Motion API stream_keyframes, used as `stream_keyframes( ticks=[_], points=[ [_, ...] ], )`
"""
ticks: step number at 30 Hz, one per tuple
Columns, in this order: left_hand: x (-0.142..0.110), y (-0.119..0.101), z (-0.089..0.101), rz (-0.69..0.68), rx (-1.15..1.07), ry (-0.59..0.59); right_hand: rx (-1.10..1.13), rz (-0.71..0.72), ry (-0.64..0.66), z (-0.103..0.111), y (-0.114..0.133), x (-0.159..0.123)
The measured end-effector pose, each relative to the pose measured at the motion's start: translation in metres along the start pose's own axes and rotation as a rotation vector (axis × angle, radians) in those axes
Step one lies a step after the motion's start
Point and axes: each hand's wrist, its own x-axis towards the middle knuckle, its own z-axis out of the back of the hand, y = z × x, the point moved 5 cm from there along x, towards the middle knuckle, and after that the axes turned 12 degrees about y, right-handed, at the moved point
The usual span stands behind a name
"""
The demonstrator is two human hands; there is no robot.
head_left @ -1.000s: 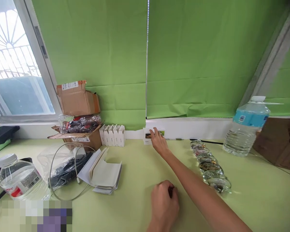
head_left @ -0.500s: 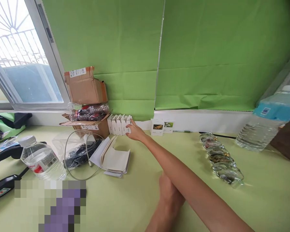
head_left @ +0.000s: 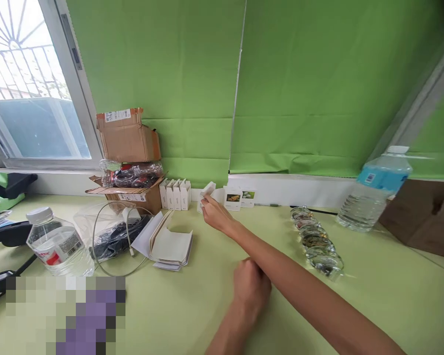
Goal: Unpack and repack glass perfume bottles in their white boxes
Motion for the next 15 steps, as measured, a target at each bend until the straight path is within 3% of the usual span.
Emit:
stream_keyframes(
  ticks=[6, 9, 12, 15],
  points=[
    [-0.007, -0.012, 0.003, -0.072, 0.031, -0.104, -0.044, -0.103, -0.142, 0.036, -0.033, -0.119],
    [-0.012, -0.016, 0.003, -0.093, 0.0, -0.167, 0.006, -0.206, -0.169, 0.042, -0.043, -0.173],
    [-0.016, -0.018, -0.001, -0.126, -0.147, -0.184, 0.12, -0.267, -0.101, 0.036, -0.037, -0.206],
    [-0.017, -0.018, -0.006, -0.184, -0.478, -0.122, 0.207, -0.274, -0.049, 0.03, -0.021, -0.223]
  ],
)
